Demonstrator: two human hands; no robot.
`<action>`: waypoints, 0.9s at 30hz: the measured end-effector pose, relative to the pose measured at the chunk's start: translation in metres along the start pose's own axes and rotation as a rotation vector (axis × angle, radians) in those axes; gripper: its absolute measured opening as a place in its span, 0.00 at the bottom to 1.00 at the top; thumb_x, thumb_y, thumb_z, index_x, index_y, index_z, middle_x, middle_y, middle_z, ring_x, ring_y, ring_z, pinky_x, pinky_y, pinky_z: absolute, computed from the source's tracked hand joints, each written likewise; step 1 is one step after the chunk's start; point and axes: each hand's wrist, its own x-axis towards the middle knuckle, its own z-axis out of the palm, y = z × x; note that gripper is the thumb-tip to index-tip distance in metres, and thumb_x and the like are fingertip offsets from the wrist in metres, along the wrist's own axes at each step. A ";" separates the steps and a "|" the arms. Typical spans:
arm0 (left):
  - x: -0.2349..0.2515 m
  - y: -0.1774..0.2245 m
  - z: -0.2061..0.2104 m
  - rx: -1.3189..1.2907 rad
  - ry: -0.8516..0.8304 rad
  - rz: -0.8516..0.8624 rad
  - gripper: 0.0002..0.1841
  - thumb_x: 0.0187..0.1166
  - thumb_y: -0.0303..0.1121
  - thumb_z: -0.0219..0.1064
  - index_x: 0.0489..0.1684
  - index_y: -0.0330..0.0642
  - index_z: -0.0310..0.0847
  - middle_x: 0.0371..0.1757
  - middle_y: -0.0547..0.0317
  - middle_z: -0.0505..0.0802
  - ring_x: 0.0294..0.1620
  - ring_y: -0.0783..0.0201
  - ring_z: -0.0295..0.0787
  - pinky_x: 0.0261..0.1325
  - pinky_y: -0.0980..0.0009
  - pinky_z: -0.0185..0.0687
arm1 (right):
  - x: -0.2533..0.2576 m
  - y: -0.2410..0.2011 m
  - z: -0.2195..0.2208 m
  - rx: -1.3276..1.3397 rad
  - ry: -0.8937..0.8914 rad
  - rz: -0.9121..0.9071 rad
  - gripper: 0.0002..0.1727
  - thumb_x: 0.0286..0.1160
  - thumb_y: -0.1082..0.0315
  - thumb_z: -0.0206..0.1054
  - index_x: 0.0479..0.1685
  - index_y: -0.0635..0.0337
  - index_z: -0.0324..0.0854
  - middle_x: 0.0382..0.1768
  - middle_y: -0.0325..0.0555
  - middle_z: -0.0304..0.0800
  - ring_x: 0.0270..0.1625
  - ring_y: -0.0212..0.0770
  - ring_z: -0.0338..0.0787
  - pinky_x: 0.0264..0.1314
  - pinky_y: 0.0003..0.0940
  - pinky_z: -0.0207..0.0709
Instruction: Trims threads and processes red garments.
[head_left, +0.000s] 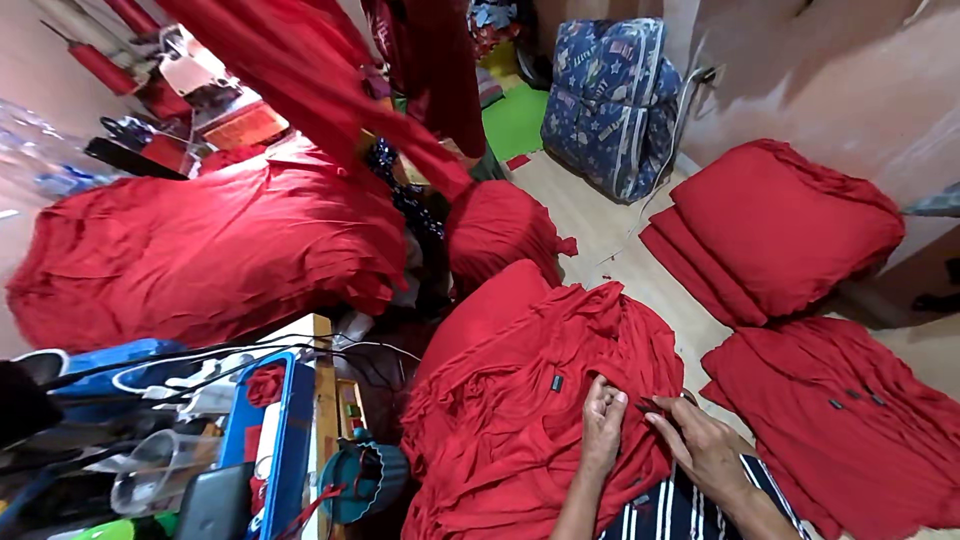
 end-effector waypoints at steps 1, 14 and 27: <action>0.000 0.000 0.000 0.003 -0.004 0.002 0.24 0.80 0.25 0.55 0.72 0.16 0.63 0.37 0.60 0.88 0.41 0.78 0.85 0.55 0.78 0.80 | 0.000 0.000 0.001 0.004 0.003 -0.002 0.22 0.83 0.55 0.58 0.45 0.65 0.90 0.34 0.52 0.94 0.34 0.48 0.95 0.33 0.42 0.86; 0.001 0.000 -0.001 0.005 -0.024 0.022 0.23 0.80 0.25 0.55 0.70 0.18 0.66 0.36 0.62 0.89 0.40 0.77 0.86 0.54 0.76 0.82 | 0.015 -0.002 0.009 0.050 -0.031 0.050 0.19 0.82 0.58 0.60 0.45 0.65 0.90 0.36 0.51 0.95 0.35 0.49 0.96 0.32 0.46 0.86; 0.000 0.000 0.000 0.025 -0.016 0.018 0.23 0.80 0.25 0.55 0.71 0.17 0.66 0.37 0.61 0.89 0.41 0.78 0.84 0.55 0.77 0.81 | 0.024 -0.004 -0.002 0.173 0.012 0.189 0.20 0.82 0.56 0.61 0.51 0.66 0.88 0.38 0.52 0.94 0.36 0.48 0.94 0.38 0.50 0.85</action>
